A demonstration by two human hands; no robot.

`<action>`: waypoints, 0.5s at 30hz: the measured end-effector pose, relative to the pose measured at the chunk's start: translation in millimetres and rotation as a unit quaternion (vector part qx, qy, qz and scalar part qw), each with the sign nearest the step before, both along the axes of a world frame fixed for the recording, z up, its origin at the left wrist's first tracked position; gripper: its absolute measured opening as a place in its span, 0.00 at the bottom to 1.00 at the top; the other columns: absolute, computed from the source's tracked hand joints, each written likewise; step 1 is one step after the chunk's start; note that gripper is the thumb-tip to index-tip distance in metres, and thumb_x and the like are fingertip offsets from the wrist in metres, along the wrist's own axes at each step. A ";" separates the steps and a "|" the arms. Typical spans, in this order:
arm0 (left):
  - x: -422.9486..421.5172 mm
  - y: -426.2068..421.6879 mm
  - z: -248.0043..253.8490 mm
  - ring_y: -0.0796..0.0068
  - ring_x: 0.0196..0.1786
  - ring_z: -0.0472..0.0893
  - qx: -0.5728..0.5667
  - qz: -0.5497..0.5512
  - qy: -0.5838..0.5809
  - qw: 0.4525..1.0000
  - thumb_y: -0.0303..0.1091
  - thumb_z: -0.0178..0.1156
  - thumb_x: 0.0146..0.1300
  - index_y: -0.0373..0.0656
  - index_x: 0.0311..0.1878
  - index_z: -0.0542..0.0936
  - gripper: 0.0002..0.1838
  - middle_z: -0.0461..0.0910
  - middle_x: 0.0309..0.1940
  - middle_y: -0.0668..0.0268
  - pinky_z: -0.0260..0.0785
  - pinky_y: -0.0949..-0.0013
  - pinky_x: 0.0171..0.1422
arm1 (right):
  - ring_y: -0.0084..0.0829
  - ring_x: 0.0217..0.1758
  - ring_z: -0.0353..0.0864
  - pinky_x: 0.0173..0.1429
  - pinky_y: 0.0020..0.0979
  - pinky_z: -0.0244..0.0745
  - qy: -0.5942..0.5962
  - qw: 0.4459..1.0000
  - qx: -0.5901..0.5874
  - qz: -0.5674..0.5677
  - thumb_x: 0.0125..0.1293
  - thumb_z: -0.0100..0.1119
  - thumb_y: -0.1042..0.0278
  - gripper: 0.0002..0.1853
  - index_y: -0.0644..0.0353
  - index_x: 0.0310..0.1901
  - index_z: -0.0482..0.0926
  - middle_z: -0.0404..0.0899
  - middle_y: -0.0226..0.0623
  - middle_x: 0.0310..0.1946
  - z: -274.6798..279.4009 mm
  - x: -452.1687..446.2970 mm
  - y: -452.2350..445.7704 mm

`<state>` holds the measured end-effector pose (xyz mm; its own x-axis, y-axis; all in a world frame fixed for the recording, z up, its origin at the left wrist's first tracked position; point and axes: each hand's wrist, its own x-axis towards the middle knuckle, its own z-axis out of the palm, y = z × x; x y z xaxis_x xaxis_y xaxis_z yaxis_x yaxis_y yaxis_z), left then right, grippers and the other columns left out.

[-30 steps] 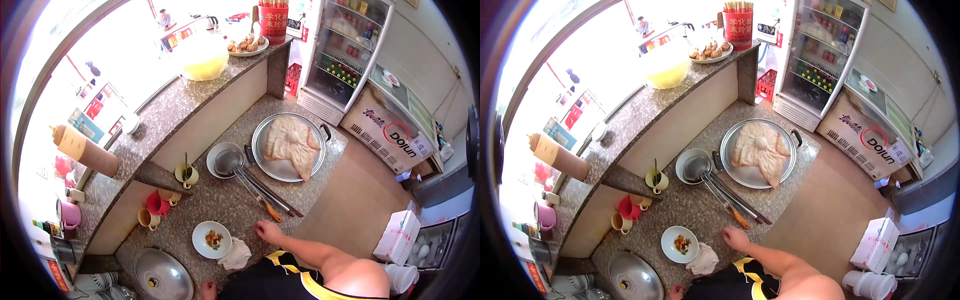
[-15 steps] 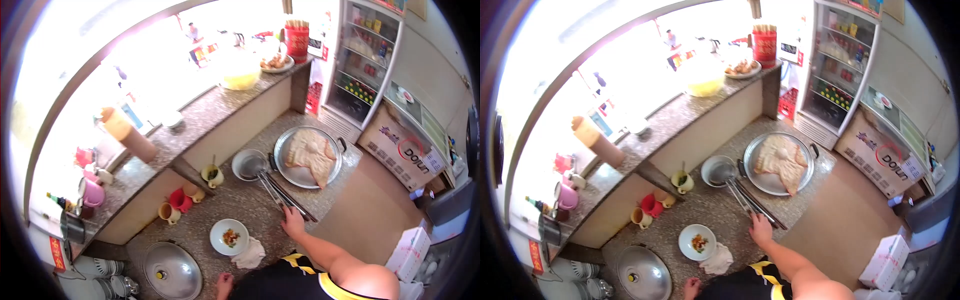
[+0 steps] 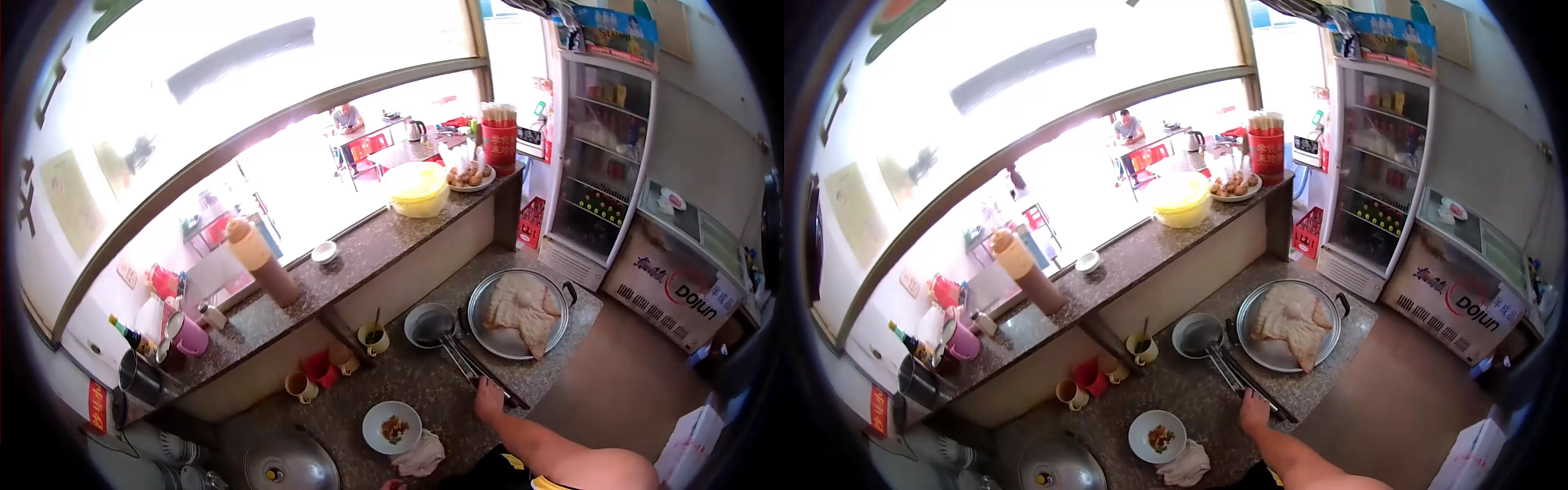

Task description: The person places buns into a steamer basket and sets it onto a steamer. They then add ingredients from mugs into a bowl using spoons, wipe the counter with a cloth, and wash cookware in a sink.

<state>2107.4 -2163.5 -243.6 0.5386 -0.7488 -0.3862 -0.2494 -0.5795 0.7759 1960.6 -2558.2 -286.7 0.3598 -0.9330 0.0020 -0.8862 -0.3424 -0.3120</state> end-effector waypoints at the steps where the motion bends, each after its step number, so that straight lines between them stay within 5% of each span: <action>1: -2.8 -13.2 -3.0 0.59 0.54 0.84 -0.010 0.028 -0.009 1.000 0.44 0.61 0.74 0.39 0.58 0.79 0.20 0.84 0.52 0.55 0.76 0.56 0.58 | 0.50 0.55 0.83 0.53 0.51 0.79 -0.006 1.000 0.005 -0.007 0.64 0.59 0.69 0.23 0.59 0.60 0.71 0.79 0.48 0.51 7.6 0.0 -1.6; 3: -4.9 -46.9 -8.4 0.58 0.55 0.83 -0.009 0.037 -0.018 0.999 0.45 0.61 0.74 0.38 0.57 0.80 0.20 0.84 0.52 0.55 0.76 0.56 0.59 | 0.52 0.55 0.83 0.56 0.52 0.78 -0.217 0.973 0.073 -0.014 0.62 0.61 0.71 0.26 0.60 0.62 0.69 0.80 0.50 0.51 38.5 -2.5 -3.0; 5: -7.9 -101.2 -13.1 0.52 0.56 0.83 -0.021 0.022 0.014 0.999 0.41 0.59 0.72 0.37 0.55 0.81 0.18 0.84 0.52 0.52 0.75 0.52 0.61 | 0.53 0.56 0.83 0.57 0.51 0.78 -0.277 0.957 0.086 -0.014 0.62 0.61 0.72 0.26 0.60 0.63 0.69 0.80 0.51 0.52 51.5 -15.4 -14.4; 7: -19.2 -181.3 9.7 0.63 0.43 0.86 -0.018 0.001 -0.081 0.997 0.35 0.65 0.67 0.41 0.53 0.81 0.15 0.86 0.42 0.58 0.79 0.62 0.50 | 0.54 0.56 0.83 0.58 0.50 0.78 -0.340 0.936 0.093 -0.009 0.62 0.61 0.73 0.27 0.60 0.63 0.68 0.80 0.52 0.52 68.2 -41.5 -38.6; 9: -18.1 -260.2 6.9 0.70 0.33 0.84 -0.089 -0.077 -0.111 0.987 0.34 0.67 0.68 0.41 0.56 0.78 0.17 0.84 0.38 0.61 0.77 0.64 0.36 | 0.49 0.46 0.85 0.51 0.44 0.79 -0.482 0.869 0.110 0.002 0.66 0.59 0.72 0.24 0.60 0.64 0.70 0.81 0.50 0.45 85.5 -71.8 -56.3; 11: -42.9 -359.8 69.2 0.53 0.52 0.85 -0.012 -0.102 -0.070 0.992 0.37 0.66 0.66 0.42 0.59 0.79 0.20 0.84 0.50 0.53 0.77 0.58 0.59 | 0.45 0.43 0.84 0.50 0.41 0.79 -0.518 0.843 0.147 -0.006 0.67 0.59 0.71 0.25 0.60 0.65 0.69 0.81 0.48 0.43 78.6 -110.6 -80.3; 13: -66.3 -452.7 97.1 0.61 0.46 0.85 -0.104 -0.207 -0.180 0.956 0.33 0.68 0.63 0.43 0.61 0.77 0.23 0.82 0.50 0.56 0.78 0.59 0.51 | 0.35 0.40 0.82 0.47 0.37 0.78 -0.500 0.836 0.222 -0.027 0.69 0.59 0.71 0.25 0.61 0.67 0.67 0.80 0.42 0.39 67.5 -158.9 -97.3; 15: -85.2 -540.0 98.4 0.50 0.60 0.81 -0.092 -0.261 -0.176 0.945 0.33 0.68 0.61 0.44 0.64 0.76 0.27 0.75 0.61 0.52 0.76 0.54 0.60 | 0.33 0.38 0.81 0.45 0.36 0.77 -0.524 0.809 0.254 -0.079 0.70 0.58 0.71 0.25 0.62 0.67 0.67 0.80 0.40 0.37 73.9 -204.1 -106.5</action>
